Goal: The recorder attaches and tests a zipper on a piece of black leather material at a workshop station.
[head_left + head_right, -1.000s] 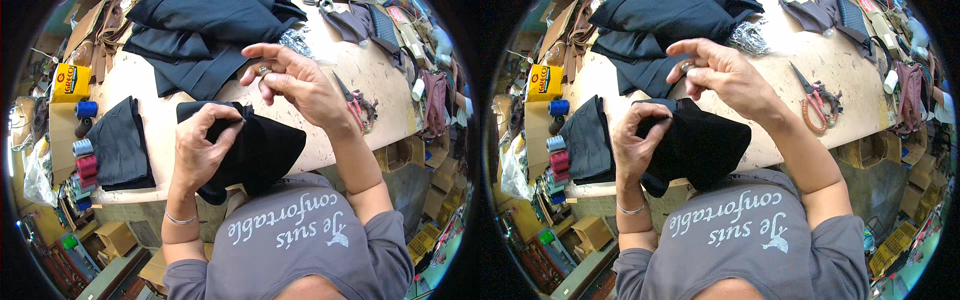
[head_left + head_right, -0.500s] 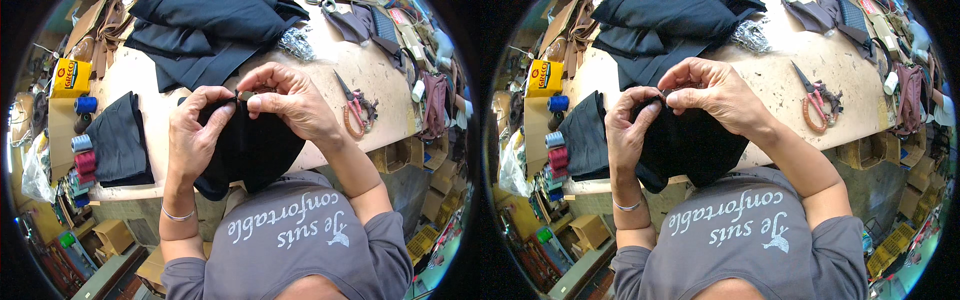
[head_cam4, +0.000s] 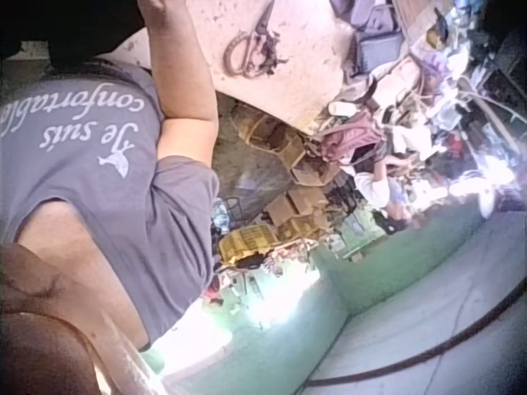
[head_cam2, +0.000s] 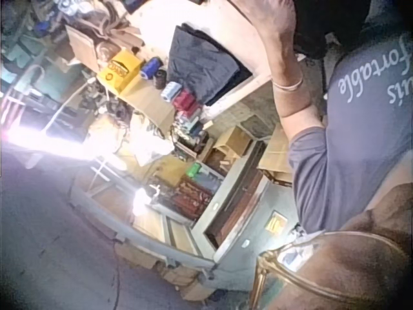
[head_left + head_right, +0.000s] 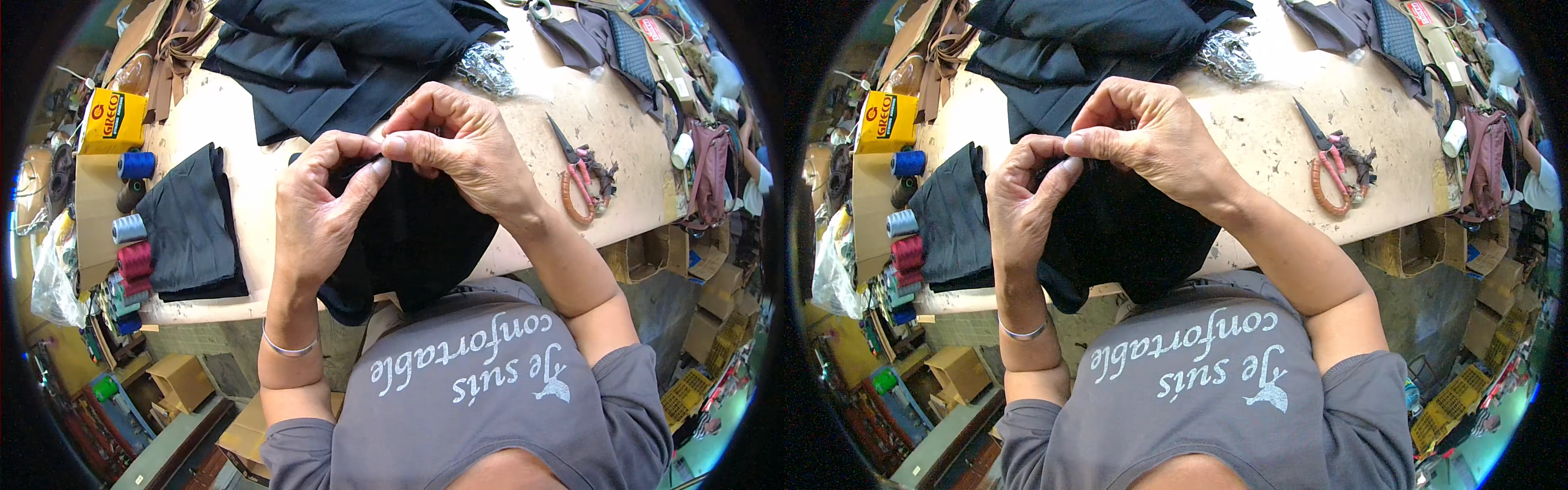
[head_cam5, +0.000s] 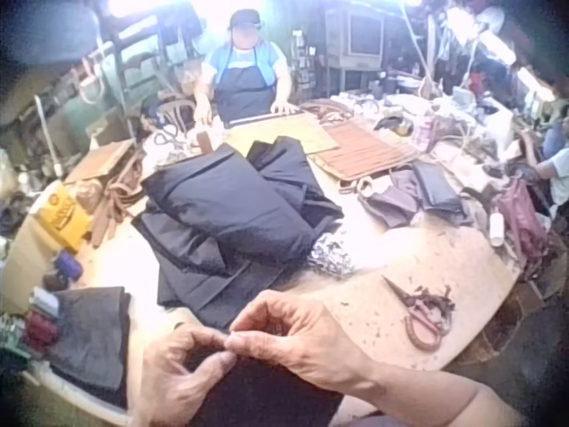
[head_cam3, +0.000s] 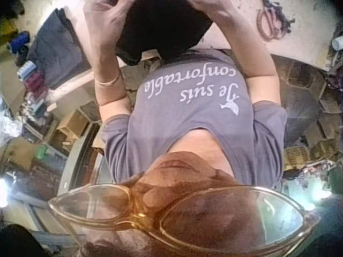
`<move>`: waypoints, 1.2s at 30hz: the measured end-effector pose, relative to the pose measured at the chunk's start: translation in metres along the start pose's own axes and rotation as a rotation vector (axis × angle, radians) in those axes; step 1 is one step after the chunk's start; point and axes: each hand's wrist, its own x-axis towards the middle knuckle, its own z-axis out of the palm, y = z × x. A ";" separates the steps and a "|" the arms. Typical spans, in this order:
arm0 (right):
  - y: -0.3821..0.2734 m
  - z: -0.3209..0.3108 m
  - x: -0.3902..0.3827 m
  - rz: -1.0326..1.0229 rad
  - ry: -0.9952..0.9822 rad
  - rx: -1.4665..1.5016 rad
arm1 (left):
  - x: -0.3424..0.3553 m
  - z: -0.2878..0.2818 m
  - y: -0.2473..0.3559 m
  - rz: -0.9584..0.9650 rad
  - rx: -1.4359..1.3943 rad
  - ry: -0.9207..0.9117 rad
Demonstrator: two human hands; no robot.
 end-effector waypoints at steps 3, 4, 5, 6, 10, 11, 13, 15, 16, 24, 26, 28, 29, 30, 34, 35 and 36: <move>-0.001 0.000 -0.001 -0.081 -0.004 -0.166 | 0.001 0.000 -0.002 0.008 0.009 -0.008; -0.001 0.001 -0.001 -0.117 -0.007 -0.225 | 0.001 0.000 -0.003 0.011 0.006 -0.008; -0.001 0.000 -0.001 -0.161 -0.014 -0.279 | 0.001 0.000 -0.003 -0.002 -0.014 -0.008; -0.001 0.000 -0.002 -0.150 -0.023 -0.286 | 0.001 -0.001 -0.004 -0.014 -0.033 -0.008; -0.003 -0.005 -0.003 -0.005 -0.049 -0.222 | 0.000 0.001 -0.008 -0.028 -0.130 0.051; -0.004 -0.006 -0.004 0.066 -0.047 -0.195 | 0.000 0.003 -0.009 0.021 -0.147 0.068; -0.006 -0.007 -0.005 0.041 -0.067 -0.156 | -0.002 0.005 -0.011 0.077 -0.190 0.112; -0.008 -0.009 -0.006 0.046 -0.079 -0.115 | -0.004 0.005 -0.013 0.169 -0.189 0.136; -0.007 -0.008 -0.005 0.017 -0.060 -0.135 | -0.005 0.005 -0.015 0.215 -0.189 0.146; 0.001 -0.008 0.003 0.141 -0.302 0.123 | -0.012 -0.002 -0.025 0.382 -0.243 0.137; 0.001 -0.008 0.000 0.144 -0.317 0.135 | -0.017 -0.001 -0.026 0.295 -0.294 0.194; 0.000 -0.008 -0.002 0.158 -0.315 0.041 | -0.019 0.001 -0.026 0.304 -0.281 0.224; 0.000 -0.007 -0.002 0.140 -0.317 -0.010 | -0.019 0.002 -0.026 0.314 -0.277 0.239; 0.001 -0.004 -0.005 0.154 -0.300 0.031 | -0.021 0.003 -0.026 0.292 -0.295 0.251; 0.007 0.008 -0.013 0.247 -0.093 0.049 | -0.023 0.003 -0.023 0.189 -0.368 0.251; 0.008 0.011 -0.015 0.211 -0.097 0.117 | -0.023 0.003 -0.022 0.153 -0.390 0.246; 0.009 0.013 -0.016 0.191 -0.090 0.154 | -0.023 0.003 -0.022 0.150 -0.378 0.240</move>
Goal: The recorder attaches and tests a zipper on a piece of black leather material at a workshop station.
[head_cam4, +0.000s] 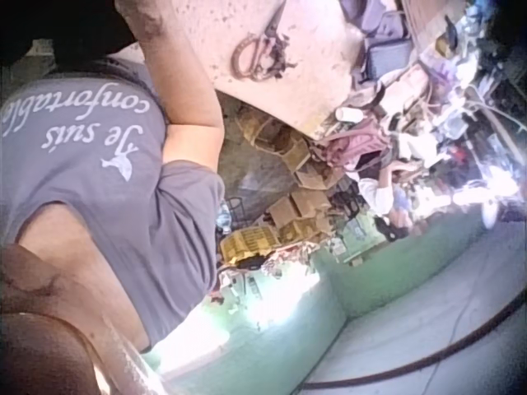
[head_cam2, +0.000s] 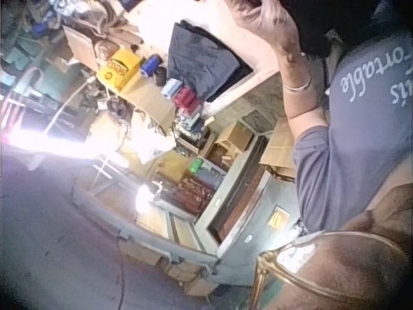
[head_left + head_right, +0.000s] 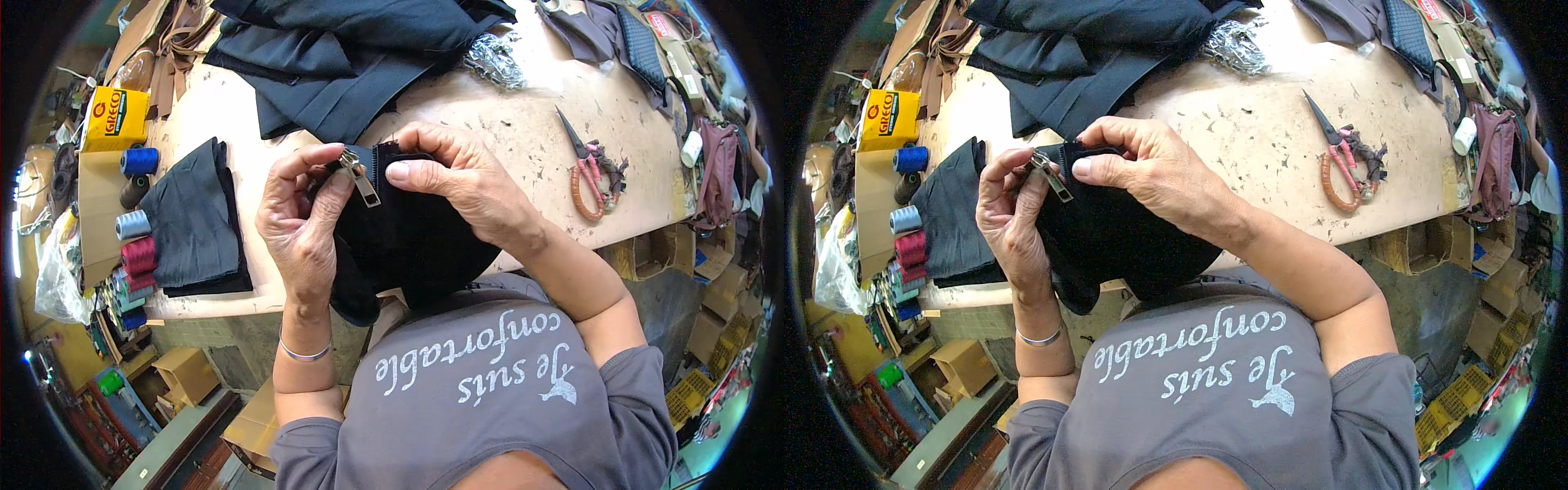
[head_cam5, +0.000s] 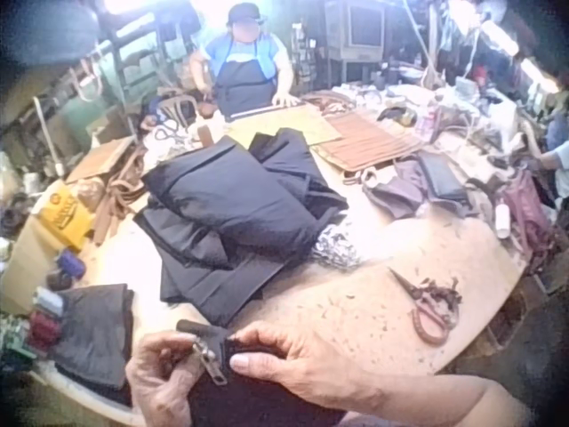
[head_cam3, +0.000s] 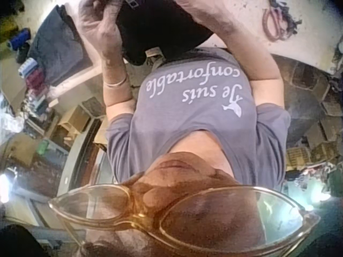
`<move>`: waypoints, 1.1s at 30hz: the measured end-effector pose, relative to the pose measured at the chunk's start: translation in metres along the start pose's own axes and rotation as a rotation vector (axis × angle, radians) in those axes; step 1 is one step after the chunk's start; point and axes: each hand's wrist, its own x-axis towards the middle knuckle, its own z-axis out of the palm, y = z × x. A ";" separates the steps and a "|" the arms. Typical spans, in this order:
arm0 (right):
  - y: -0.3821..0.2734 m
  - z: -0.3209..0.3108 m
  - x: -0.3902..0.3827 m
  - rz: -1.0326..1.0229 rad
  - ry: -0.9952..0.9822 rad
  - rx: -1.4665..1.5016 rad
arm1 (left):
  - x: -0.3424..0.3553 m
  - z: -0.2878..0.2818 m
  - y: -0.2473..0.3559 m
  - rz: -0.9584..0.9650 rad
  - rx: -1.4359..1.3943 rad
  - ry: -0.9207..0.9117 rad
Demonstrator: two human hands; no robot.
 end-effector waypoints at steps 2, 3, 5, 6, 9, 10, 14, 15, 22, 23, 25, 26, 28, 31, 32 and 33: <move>0.002 0.002 -0.001 -0.018 0.001 0.032 | 0.000 0.001 -0.001 -0.022 0.021 0.007; 0.001 0.002 -0.001 -0.013 0.001 0.029 | -0.001 0.001 -0.001 -0.018 0.012 0.008; 0.001 0.002 -0.001 -0.018 -0.009 0.024 | -0.003 0.002 -0.002 -0.026 -0.006 0.023; 0.001 0.001 0.001 -0.029 -0.021 0.022 | -0.003 0.002 -0.002 -0.053 -0.012 0.021; 0.000 -0.001 0.004 -0.024 -0.075 0.045 | -0.003 0.000 -0.003 -0.118 -0.048 0.009; 0.000 -0.002 0.005 -0.019 -0.096 0.040 | -0.003 -0.001 -0.003 -0.131 -0.073 0.000; -0.003 -0.006 0.008 0.015 -0.153 0.028 | -0.004 -0.001 -0.005 -0.154 -0.128 -0.006; -0.003 -0.006 0.008 0.021 -0.161 0.021 | -0.004 -0.001 -0.005 -0.161 -0.134 -0.011; -0.003 -0.007 0.010 0.022 -0.171 0.015 | -0.004 -0.002 -0.001 -0.189 -0.069 -0.052; -0.002 -0.007 0.009 0.026 -0.153 0.020 | -0.004 -0.002 0.000 -0.192 -0.057 -0.053; 0.001 -0.007 0.009 -0.011 -0.138 -0.002 | -0.003 -0.002 0.001 -0.172 -0.022 -0.070; 0.003 -0.006 0.008 -0.011 -0.129 0.015 | -0.002 -0.001 0.002 -0.159 -0.027 -0.071; 0.005 -0.006 0.007 -0.026 -0.104 -0.005 | -0.003 0.001 0.002 -0.144 -0.022 -0.048; 0.008 -0.003 0.006 -0.093 -0.059 -0.011 | -0.003 0.004 0.001 -0.111 0.019 -0.021; 0.009 -0.003 0.006 -0.105 -0.063 -0.003 | -0.004 0.004 0.001 -0.101 0.029 -0.025; 0.009 -0.003 0.006 -0.102 -0.061 0.005 | -0.004 0.004 0.000 -0.097 0.042 -0.024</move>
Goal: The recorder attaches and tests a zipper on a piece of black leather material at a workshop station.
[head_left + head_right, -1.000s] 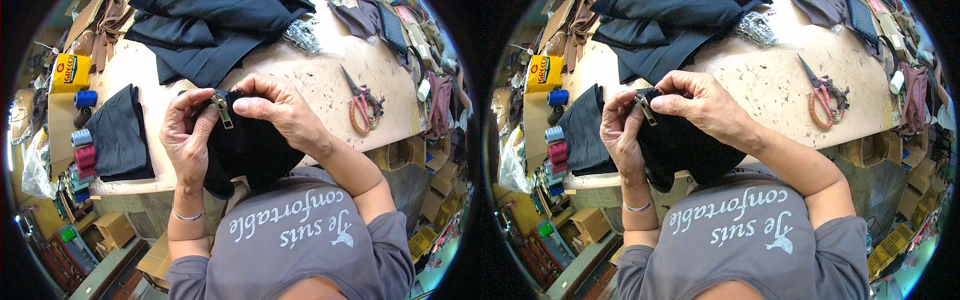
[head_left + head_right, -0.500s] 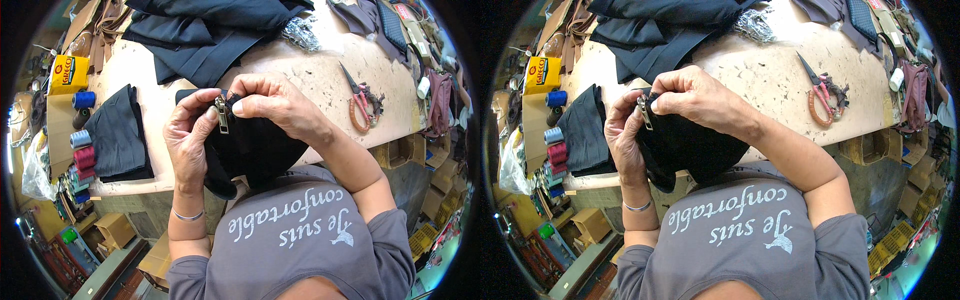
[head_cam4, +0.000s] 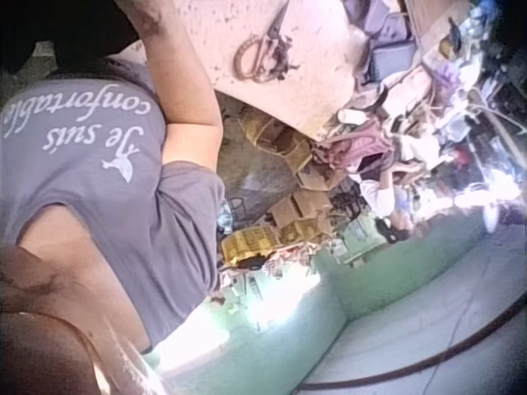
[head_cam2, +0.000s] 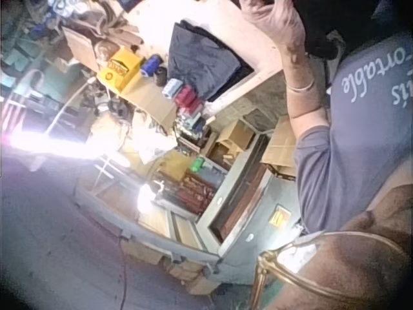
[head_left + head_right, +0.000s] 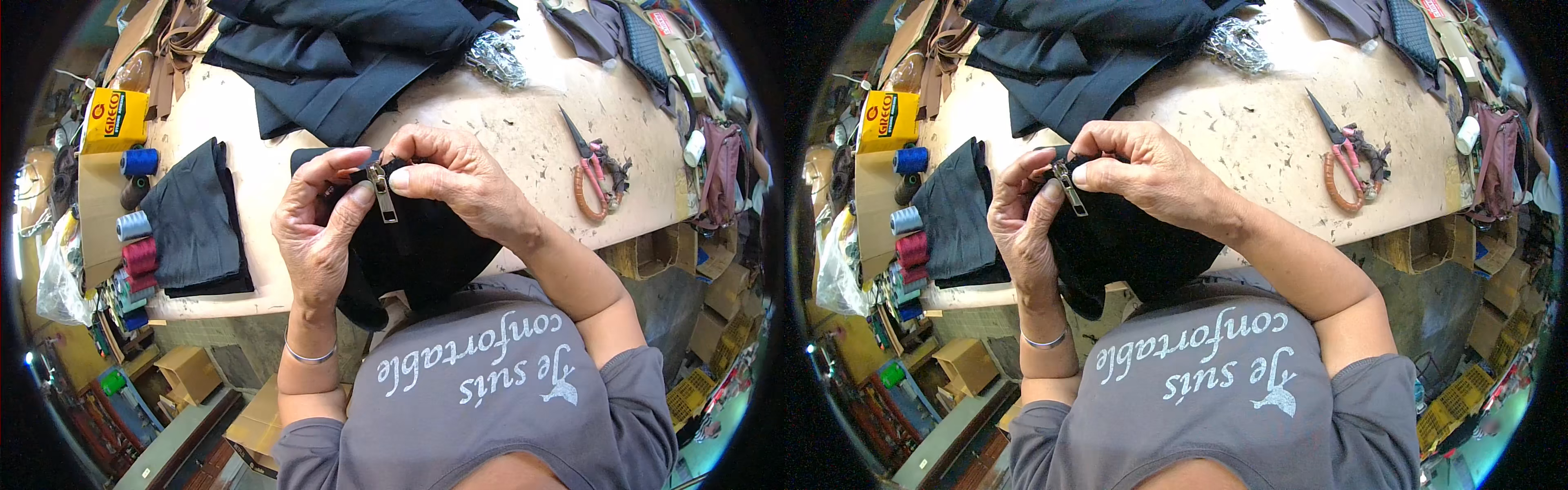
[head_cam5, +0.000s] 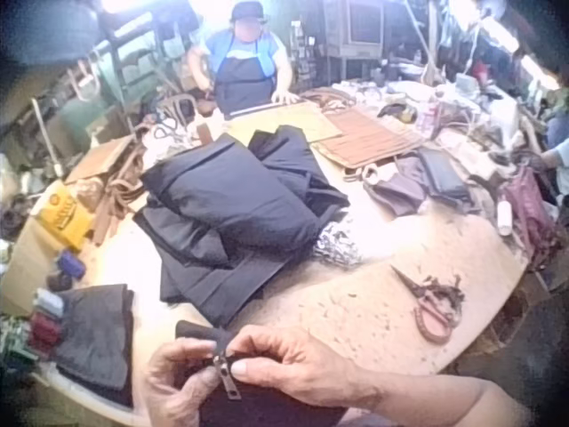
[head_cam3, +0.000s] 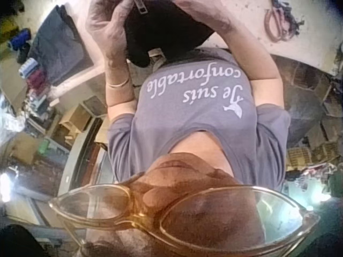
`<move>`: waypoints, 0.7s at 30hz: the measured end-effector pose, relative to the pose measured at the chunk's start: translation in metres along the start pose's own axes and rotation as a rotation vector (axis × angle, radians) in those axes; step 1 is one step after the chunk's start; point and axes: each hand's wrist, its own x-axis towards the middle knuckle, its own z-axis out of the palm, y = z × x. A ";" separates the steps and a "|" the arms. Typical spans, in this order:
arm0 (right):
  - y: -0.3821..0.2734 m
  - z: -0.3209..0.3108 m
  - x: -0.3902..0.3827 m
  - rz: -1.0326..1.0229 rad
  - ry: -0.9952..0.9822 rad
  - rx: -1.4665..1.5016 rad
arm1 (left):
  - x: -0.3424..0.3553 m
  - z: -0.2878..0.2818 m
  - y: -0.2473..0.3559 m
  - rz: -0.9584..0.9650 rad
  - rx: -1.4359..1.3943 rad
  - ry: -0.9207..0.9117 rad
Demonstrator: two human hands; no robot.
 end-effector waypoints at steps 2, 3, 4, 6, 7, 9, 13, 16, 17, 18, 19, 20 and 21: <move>0.000 0.000 -0.001 0.005 0.002 0.009 | 0.000 0.000 0.000 0.033 -0.012 -0.023; 0.000 0.001 -0.001 0.007 0.002 0.012 | 0.000 0.000 0.000 0.047 -0.016 -0.032; 0.000 0.001 -0.002 -0.002 0.005 0.016 | 0.000 0.000 0.000 0.035 -0.023 -0.029; 0.001 0.002 -0.001 -0.004 0.006 0.044 | -0.001 0.000 0.001 0.011 -0.038 -0.023; 0.002 0.003 -0.001 -0.010 0.008 0.060 | -0.001 0.000 0.001 0.009 -0.031 -0.023; 0.003 0.003 -0.001 -0.007 0.002 0.078 | -0.001 0.000 0.001 0.005 -0.018 -0.024; 0.005 0.003 -0.002 -0.011 0.004 0.099 | -0.001 -0.001 0.001 -0.007 0.004 -0.032; 0.006 0.004 -0.002 -0.017 0.008 0.098 | -0.001 -0.002 0.001 -0.009 0.009 -0.036; 0.006 0.004 -0.002 -0.012 0.007 0.106 | -0.001 -0.002 0.001 -0.008 0.012 -0.038; 0.006 0.004 -0.002 -0.014 0.008 0.109 | -0.001 -0.001 0.001 -0.008 0.015 -0.040; 0.007 0.004 -0.002 -0.025 0.009 0.107 | -0.001 -0.001 0.002 -0.014 0.013 -0.038; 0.007 0.004 -0.002 -0.021 0.009 0.104 | -0.001 -0.001 0.002 -0.020 0.010 -0.036; 0.007 0.004 -0.002 -0.026 0.009 0.094 | -0.001 -0.001 0.002 -0.026 0.007 -0.034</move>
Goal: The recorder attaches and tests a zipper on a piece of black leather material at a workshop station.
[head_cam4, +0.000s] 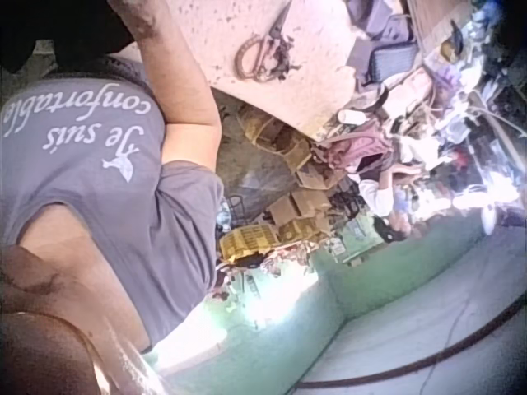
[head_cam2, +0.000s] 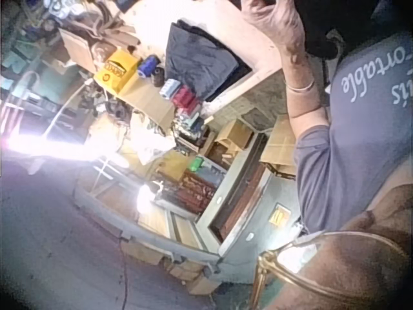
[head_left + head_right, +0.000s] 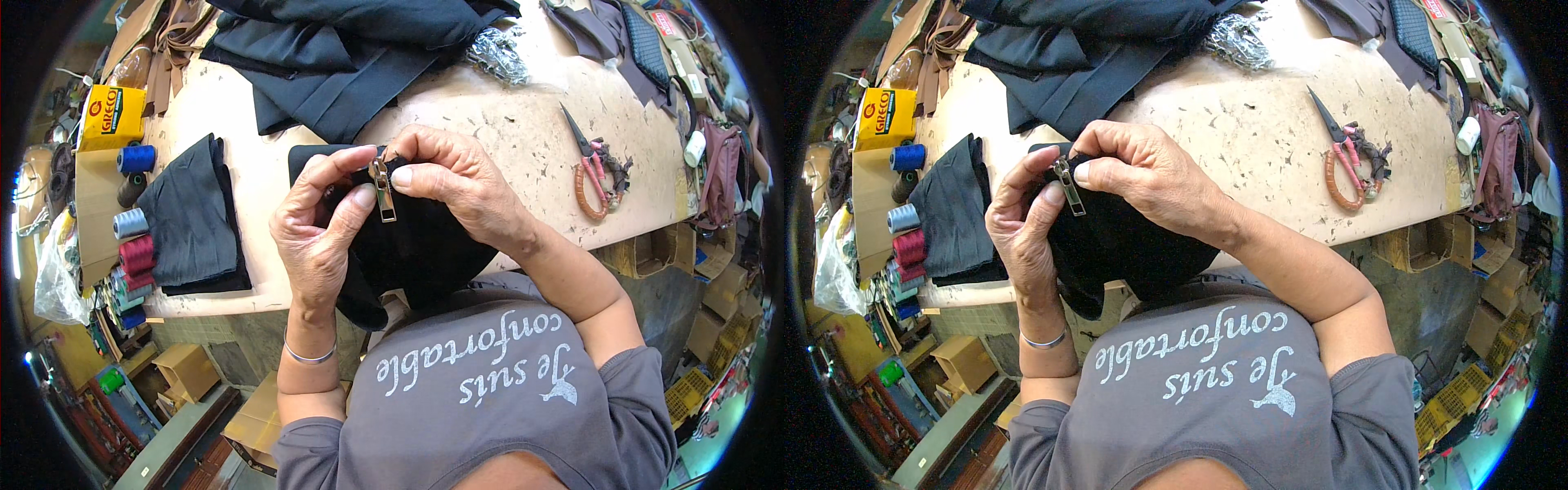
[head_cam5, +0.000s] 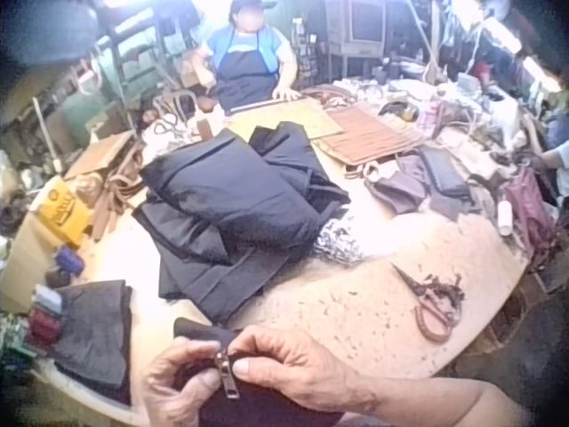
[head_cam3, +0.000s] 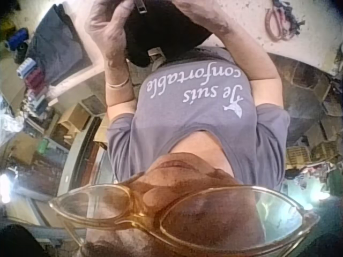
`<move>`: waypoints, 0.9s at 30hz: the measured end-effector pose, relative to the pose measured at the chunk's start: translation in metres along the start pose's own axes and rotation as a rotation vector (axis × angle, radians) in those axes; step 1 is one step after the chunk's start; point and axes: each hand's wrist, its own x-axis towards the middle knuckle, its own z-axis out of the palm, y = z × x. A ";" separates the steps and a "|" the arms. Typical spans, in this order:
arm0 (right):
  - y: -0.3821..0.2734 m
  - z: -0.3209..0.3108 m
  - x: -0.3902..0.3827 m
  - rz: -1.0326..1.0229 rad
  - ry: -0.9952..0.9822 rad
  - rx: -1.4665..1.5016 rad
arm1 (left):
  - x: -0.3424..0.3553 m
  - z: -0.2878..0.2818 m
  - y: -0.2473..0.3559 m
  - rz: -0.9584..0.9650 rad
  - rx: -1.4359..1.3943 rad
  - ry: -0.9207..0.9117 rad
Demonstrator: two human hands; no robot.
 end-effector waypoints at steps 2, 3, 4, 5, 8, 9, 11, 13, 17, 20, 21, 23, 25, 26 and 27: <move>0.000 0.000 0.000 0.004 0.005 -0.005 | 0.000 0.000 0.000 0.002 0.004 -0.006; 0.000 0.000 -0.001 0.013 0.009 0.000 | 0.000 -0.001 0.000 0.004 0.006 -0.009; 0.000 0.000 -0.001 0.022 0.013 0.004 | 0.000 -0.001 0.000 0.002 0.006 -0.009; 0.000 0.001 -0.001 0.018 0.012 0.006 | 0.000 -0.001 0.000 0.001 0.007 -0.008; 0.000 0.001 0.000 0.009 0.013 0.006 | 0.001 -0.002 -0.001 0.003 0.002 -0.014; 0.000 0.001 0.000 0.009 0.017 0.005 | 0.001 -0.001 -0.001 0.004 0.000 -0.017; 0.001 0.001 0.000 0.005 0.022 0.001 | 0.001 -0.001 -0.001 0.011 -0.002 -0.015; 0.001 0.001 0.000 -0.009 0.022 -0.006 | 0.001 0.000 -0.001 0.017 -0.012 -0.013; 0.001 0.000 0.001 0.012 0.021 -0.005 | 0.002 0.001 -0.002 0.021 -0.026 -0.012; 0.002 -0.001 0.001 0.015 0.021 -0.007 | 0.002 0.000 -0.002 0.017 -0.024 -0.015; 0.002 -0.001 0.001 0.012 0.021 -0.009 | 0.002 0.000 -0.002 0.015 -0.024 -0.017; 0.002 -0.001 0.001 0.009 0.020 -0.005 | 0.002 0.000 -0.002 0.024 -0.004 -0.025; 0.002 -0.001 0.000 0.002 0.016 0.002 | 0.002 -0.001 -0.002 0.020 0.001 -0.027; 0.002 -0.001 0.000 0.009 0.016 0.001 | 0.002 -0.001 -0.002 0.011 -0.004 -0.025; 0.002 -0.001 0.000 0.008 0.015 -0.004 | 0.002 -0.001 -0.002 0.003 -0.008 -0.024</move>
